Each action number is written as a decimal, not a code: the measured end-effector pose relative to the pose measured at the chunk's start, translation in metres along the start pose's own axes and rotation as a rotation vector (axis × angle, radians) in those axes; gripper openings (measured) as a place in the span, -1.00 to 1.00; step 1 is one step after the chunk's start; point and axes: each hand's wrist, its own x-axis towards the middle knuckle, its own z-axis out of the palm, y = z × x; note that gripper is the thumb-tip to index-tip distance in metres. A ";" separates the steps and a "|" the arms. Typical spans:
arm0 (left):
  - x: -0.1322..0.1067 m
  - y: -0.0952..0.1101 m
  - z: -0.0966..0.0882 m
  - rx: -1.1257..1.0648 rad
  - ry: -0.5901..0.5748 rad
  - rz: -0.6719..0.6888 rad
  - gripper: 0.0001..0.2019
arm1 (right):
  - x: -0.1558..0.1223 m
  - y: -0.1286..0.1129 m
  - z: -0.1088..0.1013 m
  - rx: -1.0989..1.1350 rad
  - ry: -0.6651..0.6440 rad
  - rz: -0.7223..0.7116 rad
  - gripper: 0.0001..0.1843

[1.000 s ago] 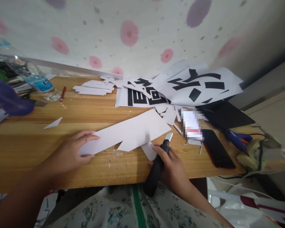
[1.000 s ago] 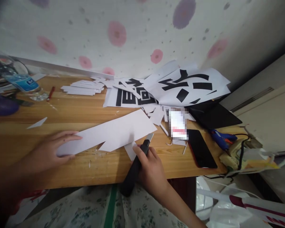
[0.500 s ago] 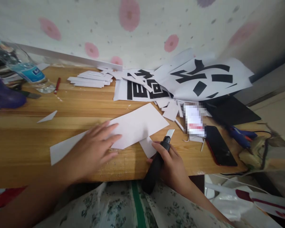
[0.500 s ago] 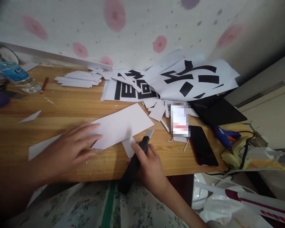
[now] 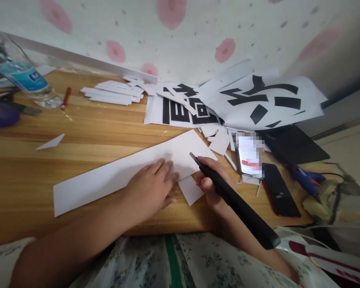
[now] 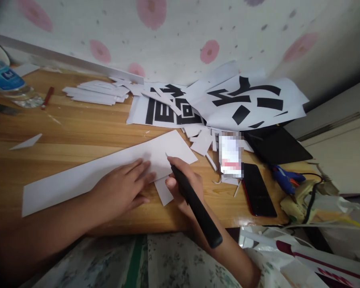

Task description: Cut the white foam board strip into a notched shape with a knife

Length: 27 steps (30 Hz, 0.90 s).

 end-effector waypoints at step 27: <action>-0.003 -0.004 0.023 0.151 0.246 0.133 -0.58 | 0.008 -0.031 -0.002 -0.246 -0.166 0.205 -0.72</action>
